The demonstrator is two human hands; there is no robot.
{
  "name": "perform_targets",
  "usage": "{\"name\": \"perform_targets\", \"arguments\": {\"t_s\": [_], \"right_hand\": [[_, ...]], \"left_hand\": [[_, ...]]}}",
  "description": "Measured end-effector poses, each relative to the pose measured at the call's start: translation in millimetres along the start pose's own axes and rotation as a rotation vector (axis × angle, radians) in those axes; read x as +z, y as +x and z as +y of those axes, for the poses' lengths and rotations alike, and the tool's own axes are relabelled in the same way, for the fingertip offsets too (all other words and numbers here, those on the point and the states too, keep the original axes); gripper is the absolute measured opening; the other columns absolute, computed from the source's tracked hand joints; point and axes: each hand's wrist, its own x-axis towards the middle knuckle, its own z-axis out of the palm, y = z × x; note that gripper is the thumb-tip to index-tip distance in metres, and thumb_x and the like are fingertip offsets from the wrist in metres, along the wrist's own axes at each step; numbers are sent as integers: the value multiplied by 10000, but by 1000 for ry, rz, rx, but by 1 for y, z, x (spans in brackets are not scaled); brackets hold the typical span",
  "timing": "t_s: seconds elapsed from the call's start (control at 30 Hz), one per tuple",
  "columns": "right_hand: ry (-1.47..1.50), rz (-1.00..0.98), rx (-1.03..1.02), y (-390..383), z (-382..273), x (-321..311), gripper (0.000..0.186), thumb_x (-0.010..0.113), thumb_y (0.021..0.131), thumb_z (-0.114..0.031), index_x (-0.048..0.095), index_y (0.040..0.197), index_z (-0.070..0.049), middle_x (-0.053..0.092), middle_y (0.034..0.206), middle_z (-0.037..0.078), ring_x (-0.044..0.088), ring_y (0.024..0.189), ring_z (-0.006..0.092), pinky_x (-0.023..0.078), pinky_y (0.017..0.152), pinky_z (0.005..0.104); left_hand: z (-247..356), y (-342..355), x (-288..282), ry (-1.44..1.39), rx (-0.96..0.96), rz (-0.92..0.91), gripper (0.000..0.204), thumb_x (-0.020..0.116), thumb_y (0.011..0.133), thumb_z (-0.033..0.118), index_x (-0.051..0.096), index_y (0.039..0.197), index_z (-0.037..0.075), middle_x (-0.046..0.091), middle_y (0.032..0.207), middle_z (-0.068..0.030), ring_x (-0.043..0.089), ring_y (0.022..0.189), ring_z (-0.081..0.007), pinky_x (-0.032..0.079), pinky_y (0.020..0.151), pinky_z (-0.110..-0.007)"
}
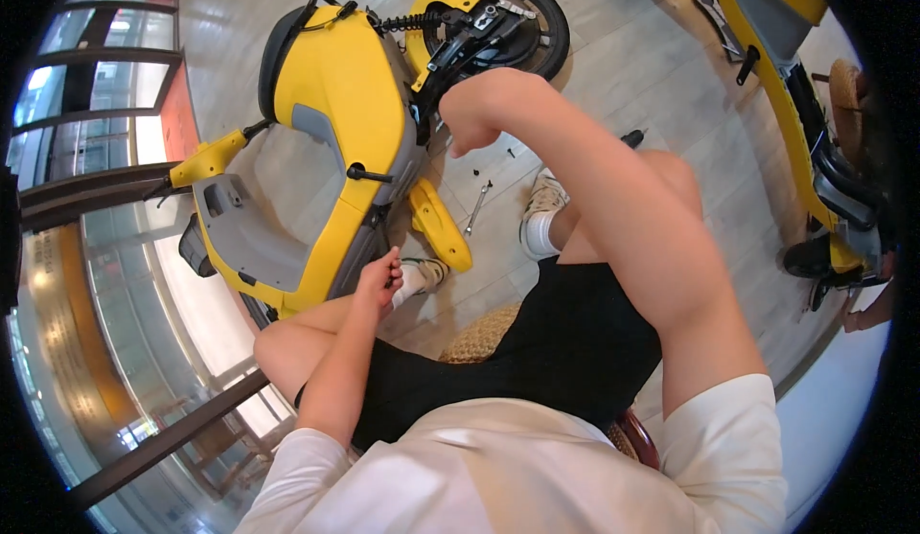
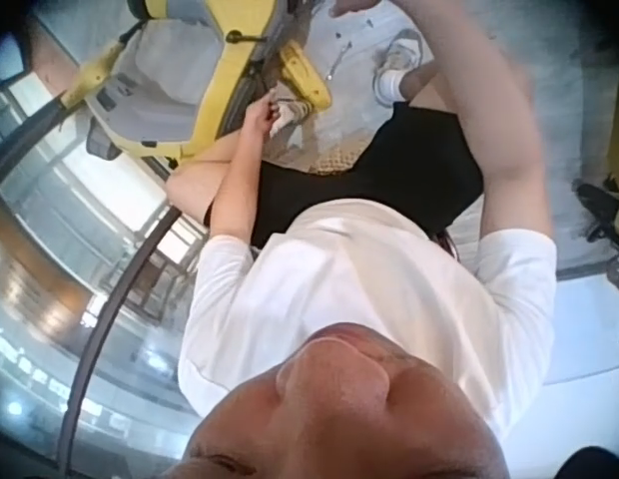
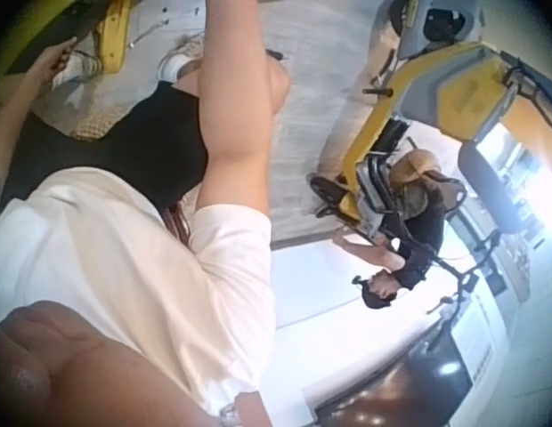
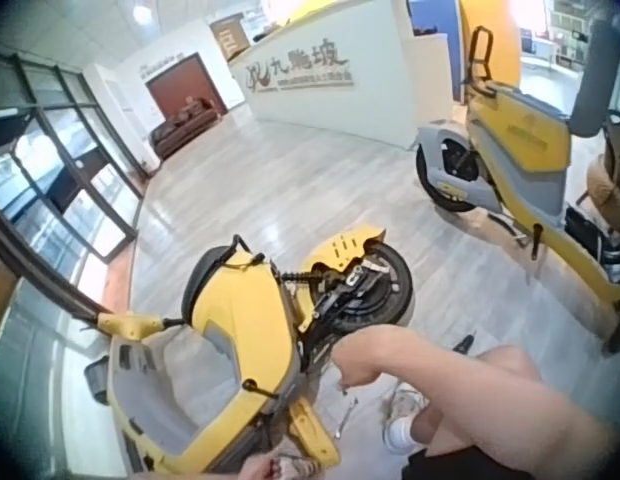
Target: Using tools to repair or adjust components on an electric scooter.
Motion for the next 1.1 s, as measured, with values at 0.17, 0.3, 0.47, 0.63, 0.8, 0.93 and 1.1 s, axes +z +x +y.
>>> {"name": "perform_targets", "arguments": {"t_s": [0.17,0.3,0.47,0.63,0.8,0.93,1.1], "right_hand": [[58,48,-67,2,-11,0,458,559,889,-418,693,836,16,671,815,178,644,816,354,503,731,447],[34,25,-25,3,-10,2,447,576,877,-416,694,860,15,677,846,175,648,832,354,504,737,451],[-12,20,-37,6,-18,-1,448,600,860,-417,691,855,21,680,852,172,653,828,351,508,729,450],[-25,6,-46,5,-23,-3,442,615,850,-412,689,841,23,680,833,168,656,806,343,512,713,440],[-19,29,-91,9,-16,3,433,621,846,-407,690,832,20,677,821,167,655,792,337,511,704,436],[29,27,-76,3,-12,3,421,628,838,-400,691,839,17,675,822,173,654,806,338,509,716,435],[19,36,-67,-4,-8,0,413,629,839,-388,691,875,19,679,856,179,653,858,347,509,747,439]], "left_hand": [[5,0,14,-31,17,74,246,614,922,209,482,741,106,453,615,15,424,486,-92,334,409,-241],[13,8,64,-192,-3,139,178,545,955,176,500,793,116,449,604,23,412,479,-86,348,412,-237],[23,19,82,-332,31,210,144,493,914,72,509,770,65,495,638,-33,461,494,-136,410,406,-283],[33,25,109,-429,70,308,114,453,853,-45,515,783,20,511,669,-101,471,487,-190,417,403,-310],[36,28,108,-408,65,341,118,440,811,-87,514,781,-1,515,666,-124,486,486,-210,413,401,-323],[15,17,76,-209,108,199,138,509,862,0,510,735,56,483,628,-61,462,507,-173,415,431,-310],[5,-5,10,100,45,57,228,664,871,188,531,706,104,479,606,7,455,517,-129,423,456,-287]]}}
